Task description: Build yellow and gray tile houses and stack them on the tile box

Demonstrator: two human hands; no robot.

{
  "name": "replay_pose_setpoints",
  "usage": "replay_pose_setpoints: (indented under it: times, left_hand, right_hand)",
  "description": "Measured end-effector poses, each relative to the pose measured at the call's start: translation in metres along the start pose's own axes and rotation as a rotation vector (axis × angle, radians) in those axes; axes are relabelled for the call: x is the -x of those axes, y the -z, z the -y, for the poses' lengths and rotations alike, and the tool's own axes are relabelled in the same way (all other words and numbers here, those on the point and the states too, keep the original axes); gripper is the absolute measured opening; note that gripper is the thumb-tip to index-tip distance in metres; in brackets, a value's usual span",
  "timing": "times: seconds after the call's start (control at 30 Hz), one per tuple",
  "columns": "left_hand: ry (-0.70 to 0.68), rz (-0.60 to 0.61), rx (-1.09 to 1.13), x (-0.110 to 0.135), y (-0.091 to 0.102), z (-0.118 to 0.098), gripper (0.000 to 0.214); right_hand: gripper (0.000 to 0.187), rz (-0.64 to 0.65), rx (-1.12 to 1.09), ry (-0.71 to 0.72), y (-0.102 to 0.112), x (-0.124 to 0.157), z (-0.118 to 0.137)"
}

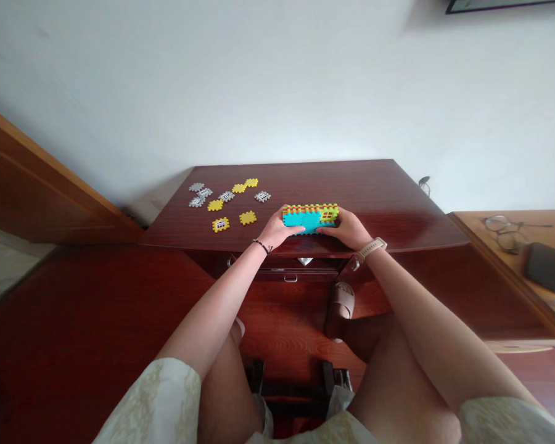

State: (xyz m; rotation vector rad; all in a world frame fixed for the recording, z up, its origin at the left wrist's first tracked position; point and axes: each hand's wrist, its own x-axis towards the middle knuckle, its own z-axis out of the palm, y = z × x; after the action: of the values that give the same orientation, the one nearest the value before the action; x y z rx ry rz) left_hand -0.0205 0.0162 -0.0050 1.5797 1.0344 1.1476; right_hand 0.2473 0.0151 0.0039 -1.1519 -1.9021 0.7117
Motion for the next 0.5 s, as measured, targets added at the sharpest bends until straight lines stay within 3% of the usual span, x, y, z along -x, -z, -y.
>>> replay_pose_setpoints:
  times: [0.33,0.5]
  left_hand:
    - [-0.004,0.001,-0.002,0.000,0.000,0.000,0.053]
    - [-0.016,0.007,0.006,0.001,0.000,-0.001,0.054]
  right_hand:
    - [0.062,0.082,-0.047,-0.003,0.009,0.003,-0.011]
    - [0.054,0.109,-0.016,-0.001,0.014,0.003,-0.012]
